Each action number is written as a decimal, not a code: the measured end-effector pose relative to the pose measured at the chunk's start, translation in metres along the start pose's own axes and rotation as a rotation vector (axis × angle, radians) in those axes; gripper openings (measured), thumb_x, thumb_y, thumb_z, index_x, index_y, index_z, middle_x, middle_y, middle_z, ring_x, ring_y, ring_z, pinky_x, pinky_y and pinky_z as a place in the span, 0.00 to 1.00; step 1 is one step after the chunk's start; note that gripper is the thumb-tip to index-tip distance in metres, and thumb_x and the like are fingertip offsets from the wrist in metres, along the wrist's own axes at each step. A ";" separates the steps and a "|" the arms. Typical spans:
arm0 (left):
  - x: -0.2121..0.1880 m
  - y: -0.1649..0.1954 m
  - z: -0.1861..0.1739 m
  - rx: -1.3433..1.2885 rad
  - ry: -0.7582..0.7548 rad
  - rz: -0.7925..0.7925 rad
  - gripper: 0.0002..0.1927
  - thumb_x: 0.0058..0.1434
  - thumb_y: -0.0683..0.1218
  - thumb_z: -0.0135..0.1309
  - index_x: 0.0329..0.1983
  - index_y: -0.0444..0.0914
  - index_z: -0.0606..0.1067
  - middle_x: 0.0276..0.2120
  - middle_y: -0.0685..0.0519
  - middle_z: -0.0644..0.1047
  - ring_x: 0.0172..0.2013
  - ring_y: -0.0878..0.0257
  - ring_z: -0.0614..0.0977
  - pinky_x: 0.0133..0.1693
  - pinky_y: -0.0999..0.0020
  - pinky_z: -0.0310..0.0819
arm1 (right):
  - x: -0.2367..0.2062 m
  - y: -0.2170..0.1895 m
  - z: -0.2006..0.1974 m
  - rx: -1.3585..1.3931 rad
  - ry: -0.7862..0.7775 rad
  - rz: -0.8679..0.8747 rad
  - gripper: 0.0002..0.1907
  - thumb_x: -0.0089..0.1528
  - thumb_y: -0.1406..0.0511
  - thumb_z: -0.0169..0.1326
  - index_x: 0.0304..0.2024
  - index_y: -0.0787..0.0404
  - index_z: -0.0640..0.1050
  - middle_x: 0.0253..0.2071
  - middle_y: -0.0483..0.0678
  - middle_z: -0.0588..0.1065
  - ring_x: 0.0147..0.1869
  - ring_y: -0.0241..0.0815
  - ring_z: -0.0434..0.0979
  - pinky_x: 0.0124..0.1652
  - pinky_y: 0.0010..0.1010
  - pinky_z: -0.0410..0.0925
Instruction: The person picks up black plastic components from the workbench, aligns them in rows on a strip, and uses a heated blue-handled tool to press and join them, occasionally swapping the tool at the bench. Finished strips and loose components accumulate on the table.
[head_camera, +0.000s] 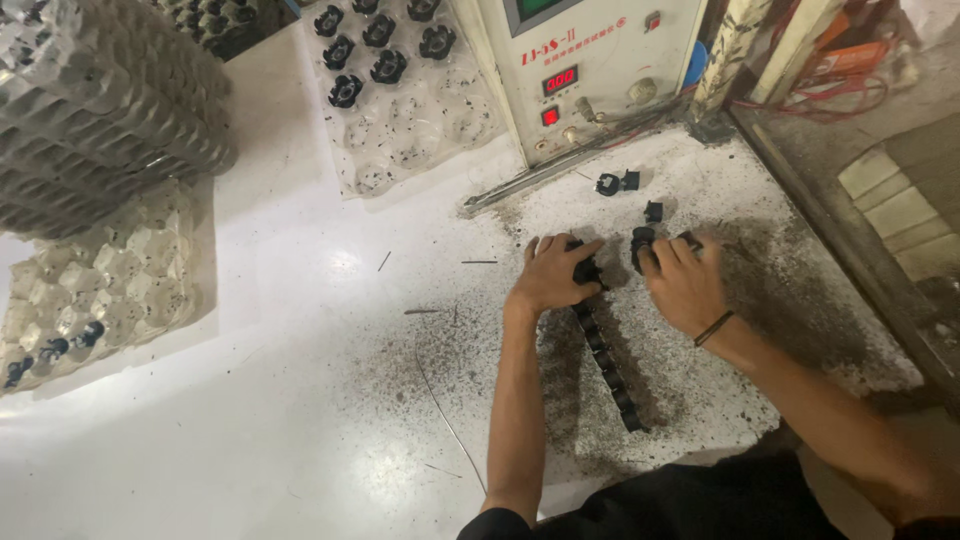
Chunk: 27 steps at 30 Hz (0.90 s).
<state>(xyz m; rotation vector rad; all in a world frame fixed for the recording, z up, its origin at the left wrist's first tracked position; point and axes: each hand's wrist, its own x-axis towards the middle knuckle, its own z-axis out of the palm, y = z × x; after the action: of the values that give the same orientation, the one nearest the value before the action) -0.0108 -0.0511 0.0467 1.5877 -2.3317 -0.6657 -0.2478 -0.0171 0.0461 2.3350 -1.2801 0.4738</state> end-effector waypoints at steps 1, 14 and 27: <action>0.000 0.002 -0.002 0.020 -0.016 -0.010 0.39 0.47 0.61 0.66 0.65 0.57 0.72 0.56 0.44 0.72 0.65 0.44 0.68 0.70 0.38 0.43 | -0.001 0.004 0.001 0.020 0.025 -0.026 0.10 0.59 0.68 0.59 0.42 0.61 0.85 0.38 0.45 0.75 0.47 0.41 0.76 0.57 0.44 0.64; 0.005 -0.015 0.010 -0.041 0.018 0.015 0.35 0.49 0.63 0.66 0.63 0.58 0.75 0.62 0.44 0.72 0.67 0.46 0.68 0.72 0.44 0.43 | -0.020 -0.040 0.018 0.488 0.018 0.051 0.11 0.62 0.59 0.63 0.29 0.58 0.83 0.30 0.44 0.77 0.36 0.40 0.77 0.42 0.37 0.67; -0.004 0.026 -0.019 0.124 -0.125 -0.080 0.59 0.35 0.69 0.71 0.73 0.56 0.60 0.68 0.40 0.63 0.73 0.46 0.56 0.69 0.32 0.25 | 0.038 0.002 0.003 0.092 -0.306 0.005 0.21 0.52 0.59 0.62 0.49 0.53 0.82 0.37 0.47 0.79 0.50 0.46 0.73 0.50 0.50 0.60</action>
<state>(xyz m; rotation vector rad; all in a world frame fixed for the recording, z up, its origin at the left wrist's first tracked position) -0.0222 -0.0440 0.0769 1.7485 -2.4523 -0.6675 -0.2297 -0.0463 0.0624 2.5557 -1.4257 0.1836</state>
